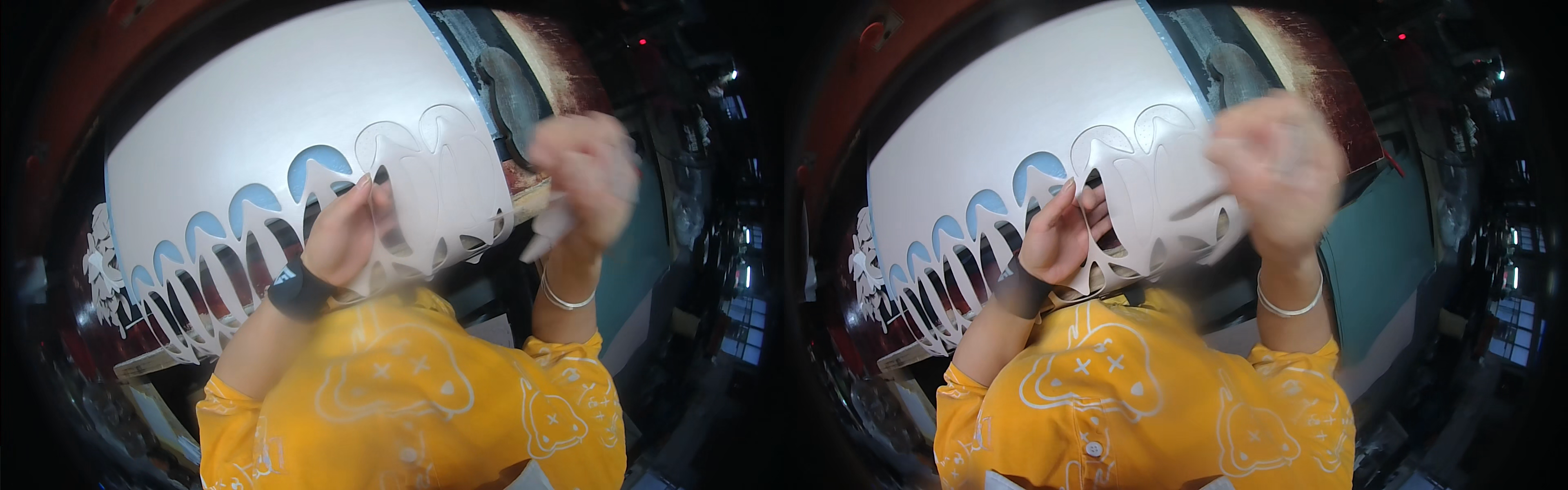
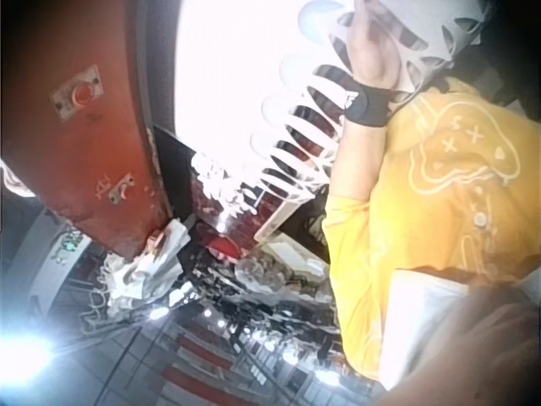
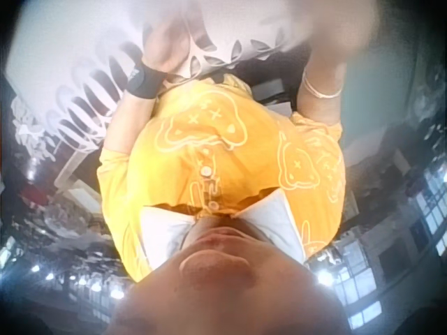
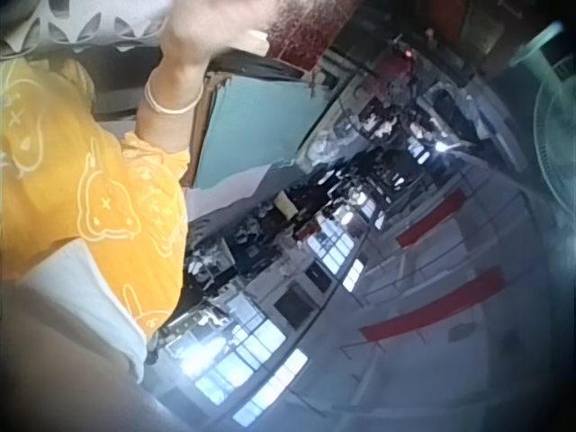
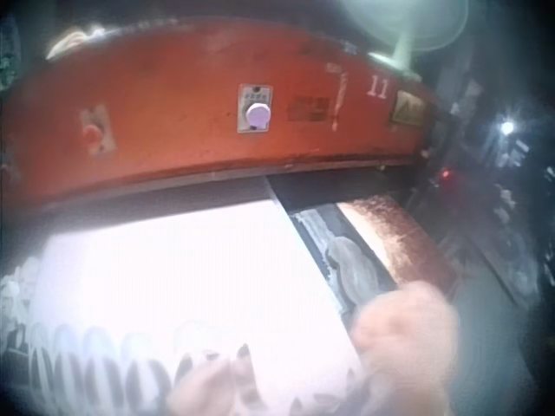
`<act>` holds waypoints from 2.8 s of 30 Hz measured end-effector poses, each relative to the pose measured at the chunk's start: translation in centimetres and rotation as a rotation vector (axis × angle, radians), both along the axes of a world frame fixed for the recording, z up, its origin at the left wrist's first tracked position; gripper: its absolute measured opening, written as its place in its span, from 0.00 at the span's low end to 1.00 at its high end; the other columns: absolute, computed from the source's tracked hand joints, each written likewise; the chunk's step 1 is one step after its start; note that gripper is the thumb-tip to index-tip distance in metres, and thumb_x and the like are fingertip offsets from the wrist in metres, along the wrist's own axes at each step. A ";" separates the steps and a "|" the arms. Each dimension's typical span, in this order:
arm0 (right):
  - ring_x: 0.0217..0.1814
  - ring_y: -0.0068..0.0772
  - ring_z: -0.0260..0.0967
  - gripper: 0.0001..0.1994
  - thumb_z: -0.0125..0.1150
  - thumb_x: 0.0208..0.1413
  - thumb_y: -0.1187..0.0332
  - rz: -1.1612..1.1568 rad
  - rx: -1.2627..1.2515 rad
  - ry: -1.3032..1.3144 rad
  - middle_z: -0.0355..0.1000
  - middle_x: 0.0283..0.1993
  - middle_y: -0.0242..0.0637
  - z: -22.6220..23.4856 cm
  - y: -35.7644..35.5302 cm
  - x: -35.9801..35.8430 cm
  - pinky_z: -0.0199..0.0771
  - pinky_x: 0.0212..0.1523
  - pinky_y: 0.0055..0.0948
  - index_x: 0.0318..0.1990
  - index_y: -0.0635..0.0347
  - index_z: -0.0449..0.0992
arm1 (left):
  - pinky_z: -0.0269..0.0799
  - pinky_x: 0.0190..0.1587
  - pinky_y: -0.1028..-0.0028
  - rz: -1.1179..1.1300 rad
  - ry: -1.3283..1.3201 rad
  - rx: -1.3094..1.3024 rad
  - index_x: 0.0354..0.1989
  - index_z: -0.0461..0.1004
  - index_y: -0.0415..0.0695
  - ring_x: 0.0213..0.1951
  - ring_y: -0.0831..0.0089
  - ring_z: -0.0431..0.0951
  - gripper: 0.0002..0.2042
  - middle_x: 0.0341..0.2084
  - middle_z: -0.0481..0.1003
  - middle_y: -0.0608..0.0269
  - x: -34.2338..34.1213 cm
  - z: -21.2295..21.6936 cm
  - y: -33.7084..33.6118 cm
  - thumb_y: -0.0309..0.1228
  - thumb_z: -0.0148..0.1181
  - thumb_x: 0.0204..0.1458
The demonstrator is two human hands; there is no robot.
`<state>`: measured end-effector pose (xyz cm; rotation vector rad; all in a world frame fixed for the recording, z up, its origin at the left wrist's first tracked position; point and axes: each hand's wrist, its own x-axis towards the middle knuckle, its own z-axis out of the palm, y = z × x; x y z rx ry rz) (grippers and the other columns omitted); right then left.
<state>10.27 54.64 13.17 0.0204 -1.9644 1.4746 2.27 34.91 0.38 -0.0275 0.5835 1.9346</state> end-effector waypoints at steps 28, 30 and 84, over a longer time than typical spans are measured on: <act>0.22 0.13 0.61 0.09 0.63 0.53 0.66 0.030 -0.215 -0.048 0.68 0.25 0.26 -4.6 5.1 -8.3 0.60 0.21 0.14 0.29 0.56 0.69 | 0.54 0.64 0.66 0.003 0.404 -0.392 0.64 0.46 0.35 0.63 0.61 0.58 0.26 0.61 0.56 0.47 2.0 6.3 -1.2 0.31 0.45 0.61; 0.21 0.11 0.58 0.11 0.65 0.51 0.67 0.163 -0.391 -0.149 0.64 0.24 0.24 -3.6 6.9 -6.6 0.58 0.20 0.11 0.35 0.57 0.68 | 0.52 0.65 0.67 0.107 0.519 -0.562 0.65 0.43 0.33 0.64 0.62 0.55 0.29 0.62 0.54 0.47 3.2 8.5 -2.3 0.30 0.46 0.60; 0.27 0.19 0.65 0.10 0.56 0.59 0.61 -0.213 -0.602 0.082 0.70 0.31 0.30 -2.6 10.0 -8.5 0.70 0.26 0.20 0.35 0.58 0.72 | 0.53 0.64 0.69 -0.039 0.093 0.024 0.62 0.55 0.38 0.59 0.66 0.62 0.25 0.60 0.60 0.54 1.7 3.2 5.3 0.40 0.46 0.61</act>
